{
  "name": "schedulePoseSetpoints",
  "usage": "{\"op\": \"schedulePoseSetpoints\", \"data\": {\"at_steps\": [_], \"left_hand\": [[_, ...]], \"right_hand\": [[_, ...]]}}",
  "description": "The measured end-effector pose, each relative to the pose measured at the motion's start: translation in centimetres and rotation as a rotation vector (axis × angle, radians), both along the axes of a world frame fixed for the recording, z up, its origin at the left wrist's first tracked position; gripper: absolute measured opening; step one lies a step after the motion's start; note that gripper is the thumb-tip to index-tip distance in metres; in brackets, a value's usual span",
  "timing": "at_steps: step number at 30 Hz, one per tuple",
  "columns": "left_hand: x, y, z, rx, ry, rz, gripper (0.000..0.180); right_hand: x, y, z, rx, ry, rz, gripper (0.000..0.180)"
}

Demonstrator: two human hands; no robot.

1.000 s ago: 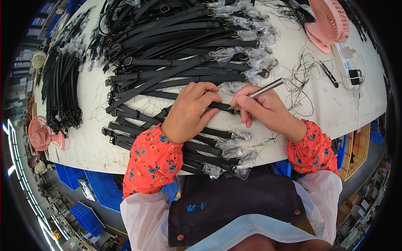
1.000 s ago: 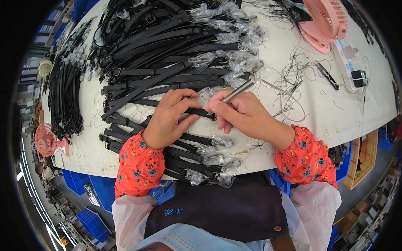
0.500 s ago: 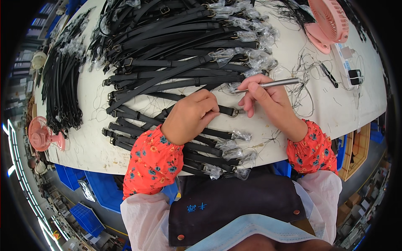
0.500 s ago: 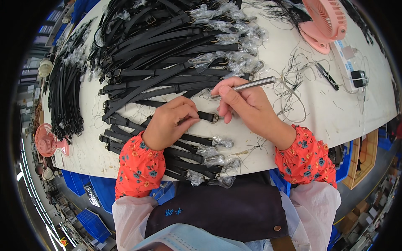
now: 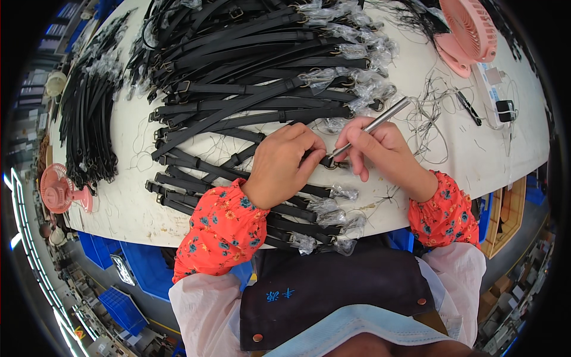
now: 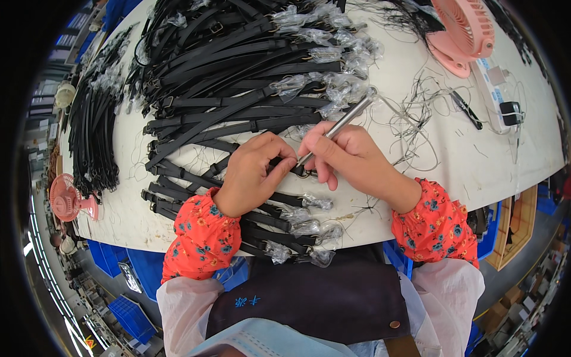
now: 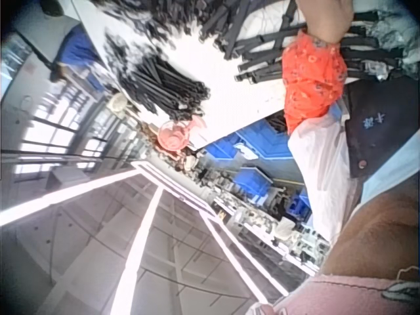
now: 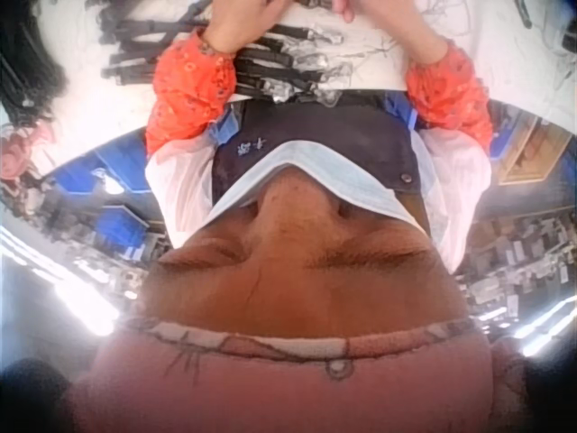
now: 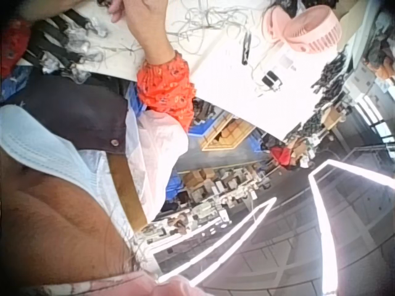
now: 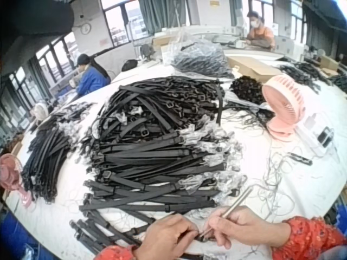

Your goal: The person uses a metal tool to attach metal hardware to the ends of black leather belts. They work on a white table in a factory setting, handling the belts one by one and placing the finished items into a pile.

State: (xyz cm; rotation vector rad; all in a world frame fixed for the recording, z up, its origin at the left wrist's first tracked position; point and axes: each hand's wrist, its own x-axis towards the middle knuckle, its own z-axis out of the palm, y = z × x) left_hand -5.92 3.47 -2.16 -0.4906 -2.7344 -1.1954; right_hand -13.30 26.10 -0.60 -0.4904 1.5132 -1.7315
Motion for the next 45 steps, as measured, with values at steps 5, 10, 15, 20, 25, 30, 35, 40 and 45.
{"op": "schedulePoseSetpoints", "data": {"at_steps": [5,10,15,20,25,30,35,40,45], "left_hand": [[0.1,-0.5,1.0,0.065,-0.205,0.027,0.005],[0.2,-1.2,2.1,0.165,-0.360,-0.011,0.004],[0.2,-1.7,1.9,0.194,-0.376,-0.070,0.004],[0.1,-1.9,1.4,0.189,-0.283,-0.104,0.006],[0.0,-1.7,2.0,0.177,-0.358,-0.106,0.005],[0.1,-1.9,1.9,0.181,-0.359,-0.110,0.005],[0.0,-2.0,2.1,0.243,-0.326,-0.037,0.009],[0.3,-1.8,1.7,0.019,-0.060,-0.115,0.019],[0.4,-1.7,0.9,-0.309,0.242,-0.172,0.022]], "right_hand": [[0.3,-0.3,-0.2,0.049,0.037,0.024,0.035],[0.4,-0.5,-0.1,0.056,0.026,0.020,0.036],[0.3,-0.4,-0.3,0.057,0.041,0.027,0.036],[0.3,-0.5,-0.2,0.063,0.043,0.039,0.035],[0.3,-0.4,-0.3,0.072,0.046,0.036,0.036],[0.3,-0.5,-0.3,0.070,0.063,0.044,0.037],[0.4,-0.4,-0.2,0.063,0.046,0.010,0.038],[0.3,-0.5,0.2,0.062,0.023,0.003,0.040],[0.1,-0.4,0.1,0.018,0.047,-0.016,0.043]]}}
